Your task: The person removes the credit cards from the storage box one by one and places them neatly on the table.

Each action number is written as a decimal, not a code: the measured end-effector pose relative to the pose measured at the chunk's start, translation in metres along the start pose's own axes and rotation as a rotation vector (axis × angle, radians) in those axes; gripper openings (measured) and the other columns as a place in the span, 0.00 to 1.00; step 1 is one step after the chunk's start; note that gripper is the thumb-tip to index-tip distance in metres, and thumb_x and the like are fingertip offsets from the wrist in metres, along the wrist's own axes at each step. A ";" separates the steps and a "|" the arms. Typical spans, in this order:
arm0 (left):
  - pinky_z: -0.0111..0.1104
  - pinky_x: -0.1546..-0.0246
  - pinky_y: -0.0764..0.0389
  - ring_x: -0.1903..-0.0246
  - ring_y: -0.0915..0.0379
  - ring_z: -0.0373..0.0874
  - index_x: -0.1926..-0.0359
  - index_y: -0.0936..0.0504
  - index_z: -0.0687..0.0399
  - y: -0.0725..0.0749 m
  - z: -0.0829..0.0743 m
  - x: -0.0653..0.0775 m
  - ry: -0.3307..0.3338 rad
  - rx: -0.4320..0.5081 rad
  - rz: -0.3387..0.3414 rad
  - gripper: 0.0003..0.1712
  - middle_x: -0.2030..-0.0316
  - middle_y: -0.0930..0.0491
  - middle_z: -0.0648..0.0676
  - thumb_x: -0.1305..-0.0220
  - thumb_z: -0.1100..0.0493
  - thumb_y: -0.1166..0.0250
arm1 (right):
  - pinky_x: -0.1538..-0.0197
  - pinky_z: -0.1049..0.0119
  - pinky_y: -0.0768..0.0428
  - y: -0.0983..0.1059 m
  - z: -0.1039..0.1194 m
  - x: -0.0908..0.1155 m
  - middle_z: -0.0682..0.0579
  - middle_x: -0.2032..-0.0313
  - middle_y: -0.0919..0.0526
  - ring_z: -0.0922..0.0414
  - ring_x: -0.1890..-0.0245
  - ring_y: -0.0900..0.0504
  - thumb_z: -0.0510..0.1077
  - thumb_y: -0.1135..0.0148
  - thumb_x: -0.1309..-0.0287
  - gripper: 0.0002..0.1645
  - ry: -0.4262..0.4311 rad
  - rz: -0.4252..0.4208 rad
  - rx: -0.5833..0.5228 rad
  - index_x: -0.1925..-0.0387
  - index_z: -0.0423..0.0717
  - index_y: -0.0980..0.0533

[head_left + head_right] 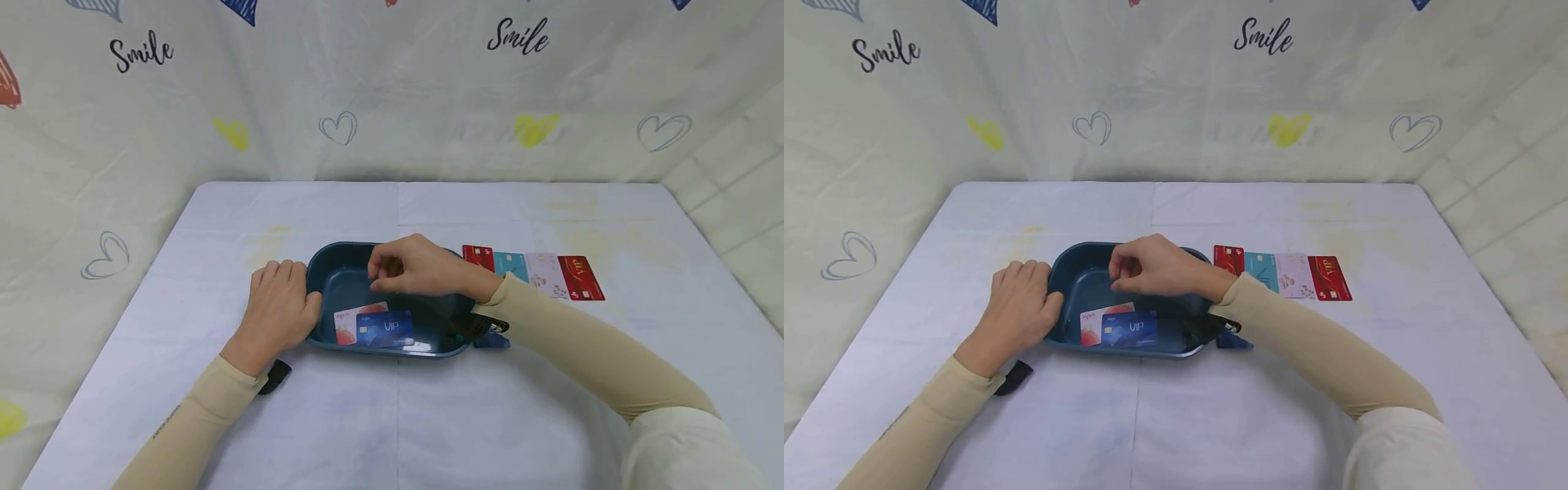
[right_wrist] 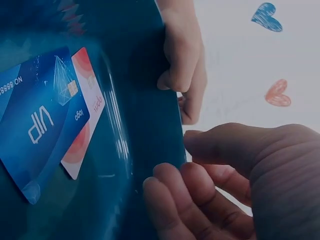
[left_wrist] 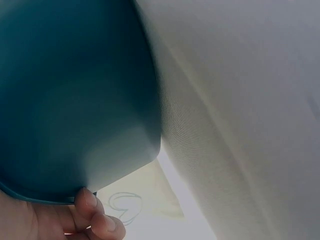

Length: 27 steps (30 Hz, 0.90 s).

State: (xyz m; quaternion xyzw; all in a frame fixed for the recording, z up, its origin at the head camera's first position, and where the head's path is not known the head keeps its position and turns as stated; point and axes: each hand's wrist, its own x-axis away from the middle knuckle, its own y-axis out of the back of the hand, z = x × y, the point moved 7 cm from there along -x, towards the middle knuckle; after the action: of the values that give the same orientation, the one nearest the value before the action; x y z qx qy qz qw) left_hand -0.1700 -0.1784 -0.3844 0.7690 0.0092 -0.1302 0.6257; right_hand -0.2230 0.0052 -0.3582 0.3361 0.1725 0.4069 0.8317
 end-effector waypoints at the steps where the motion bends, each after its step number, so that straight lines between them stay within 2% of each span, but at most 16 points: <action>1: 0.46 0.55 0.38 0.65 0.39 0.52 0.70 0.32 0.58 0.000 0.000 0.000 0.000 -0.001 0.001 0.11 0.74 0.34 0.55 0.41 0.55 0.52 | 0.64 0.69 0.20 -0.001 0.000 0.000 0.57 0.72 0.17 0.62 0.72 0.21 0.47 0.33 0.44 0.07 0.000 0.009 0.003 0.63 0.53 0.21; 13: 0.46 0.56 0.38 0.65 0.40 0.51 0.71 0.32 0.58 0.000 0.000 0.000 -0.004 -0.001 -0.007 0.11 0.75 0.35 0.55 0.41 0.54 0.52 | 0.64 0.70 0.19 -0.013 -0.003 -0.007 0.58 0.71 0.17 0.63 0.72 0.21 0.47 0.34 0.43 0.08 0.008 0.051 0.011 0.62 0.51 0.21; 23: 0.46 0.56 0.38 0.66 0.40 0.51 0.71 0.32 0.58 0.001 -0.001 0.000 -0.008 -0.007 -0.014 0.10 0.75 0.34 0.55 0.42 0.55 0.52 | 0.64 0.70 0.20 -0.018 -0.007 -0.010 0.59 0.71 0.18 0.63 0.72 0.22 0.48 0.34 0.43 0.09 -0.004 0.073 0.057 0.61 0.51 0.21; 27: 0.46 0.56 0.38 0.67 0.41 0.51 0.72 0.33 0.58 0.002 -0.001 0.001 -0.013 -0.001 -0.020 0.10 0.76 0.35 0.55 0.43 0.55 0.52 | 0.63 0.71 0.20 -0.024 -0.010 -0.011 0.59 0.70 0.18 0.64 0.71 0.22 0.49 0.33 0.44 0.11 0.010 0.113 0.096 0.61 0.50 0.21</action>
State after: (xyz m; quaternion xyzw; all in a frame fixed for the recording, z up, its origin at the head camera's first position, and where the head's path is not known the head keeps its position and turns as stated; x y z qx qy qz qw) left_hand -0.1686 -0.1778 -0.3829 0.7678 0.0126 -0.1415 0.6248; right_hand -0.2214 -0.0097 -0.3819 0.3830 0.1768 0.4463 0.7893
